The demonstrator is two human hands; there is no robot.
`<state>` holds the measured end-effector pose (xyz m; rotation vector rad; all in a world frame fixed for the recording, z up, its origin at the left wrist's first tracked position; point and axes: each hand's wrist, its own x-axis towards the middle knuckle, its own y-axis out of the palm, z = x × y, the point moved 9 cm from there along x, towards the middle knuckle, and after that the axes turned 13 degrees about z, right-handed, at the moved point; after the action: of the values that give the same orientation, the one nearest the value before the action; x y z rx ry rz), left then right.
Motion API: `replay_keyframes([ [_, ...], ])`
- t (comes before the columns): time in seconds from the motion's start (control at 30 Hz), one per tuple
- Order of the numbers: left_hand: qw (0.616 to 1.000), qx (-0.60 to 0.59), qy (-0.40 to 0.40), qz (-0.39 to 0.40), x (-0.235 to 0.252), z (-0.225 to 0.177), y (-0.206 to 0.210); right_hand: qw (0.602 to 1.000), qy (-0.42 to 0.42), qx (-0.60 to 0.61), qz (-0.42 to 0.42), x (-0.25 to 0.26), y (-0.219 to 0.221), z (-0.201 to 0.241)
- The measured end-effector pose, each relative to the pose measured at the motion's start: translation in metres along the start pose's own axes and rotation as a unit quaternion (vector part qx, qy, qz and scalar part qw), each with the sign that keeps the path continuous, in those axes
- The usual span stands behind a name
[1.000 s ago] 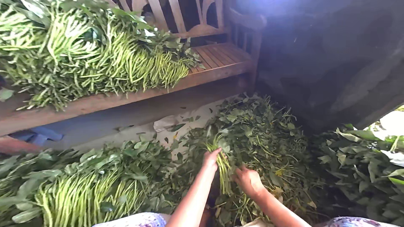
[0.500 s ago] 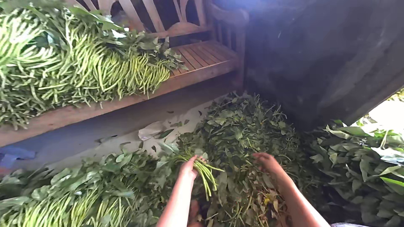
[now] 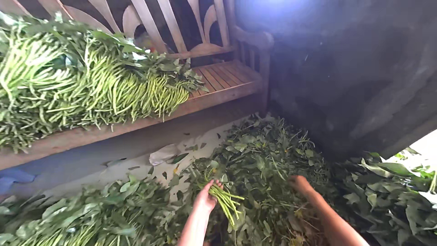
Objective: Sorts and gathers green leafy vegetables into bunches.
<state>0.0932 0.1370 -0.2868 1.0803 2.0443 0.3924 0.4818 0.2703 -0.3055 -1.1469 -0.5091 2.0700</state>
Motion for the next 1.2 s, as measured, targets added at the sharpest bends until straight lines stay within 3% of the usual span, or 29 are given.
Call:
replay_keyframes([
  [0.13, 1.0, -0.022, -0.004, 0.016, -0.007, 0.002, 0.008, 0.978, -0.093, 0.187, -0.011, -0.056, -0.077, 0.05],
  [0.23, 0.998, -0.048, -0.009, 0.051, -0.011, 0.0, 0.015, 0.911, -0.221, 0.347, 0.023, -0.072, -0.102, 0.073],
  [0.3, 0.997, -0.05, -0.014, 0.061, -0.018, -0.004, 0.02, 0.892, -0.25, 0.374, 0.048, -0.081, -0.093, 0.08],
  [0.43, 0.997, 0.013, -0.021, 0.071, -0.03, -0.013, 0.027, 0.901, -0.236, 0.363, 0.014, -0.091, -0.045, 0.084],
  [0.6, 0.983, 0.153, 0.034, 0.1, -0.049, -0.026, 0.046, 0.896, -0.215, 0.388, -0.003, -0.078, 0.024, 0.084],
  [0.73, 0.96, 0.251, 0.065, 0.109, -0.073, -0.019, 0.071, 0.879, -0.219, 0.424, -0.017, -0.073, 0.055, 0.096],
  [0.97, 0.942, 0.313, 0.077, 0.094, -0.081, 0.011, 0.085, 0.881, -0.269, 0.387, 0.03, -0.074, 0.075, 0.113],
  [1.2, 0.947, 0.298, 0.1, 0.066, -0.079, 0.002, 0.083, 0.844, -0.301, 0.439, 0.062, -0.071, 0.081, 0.109],
])
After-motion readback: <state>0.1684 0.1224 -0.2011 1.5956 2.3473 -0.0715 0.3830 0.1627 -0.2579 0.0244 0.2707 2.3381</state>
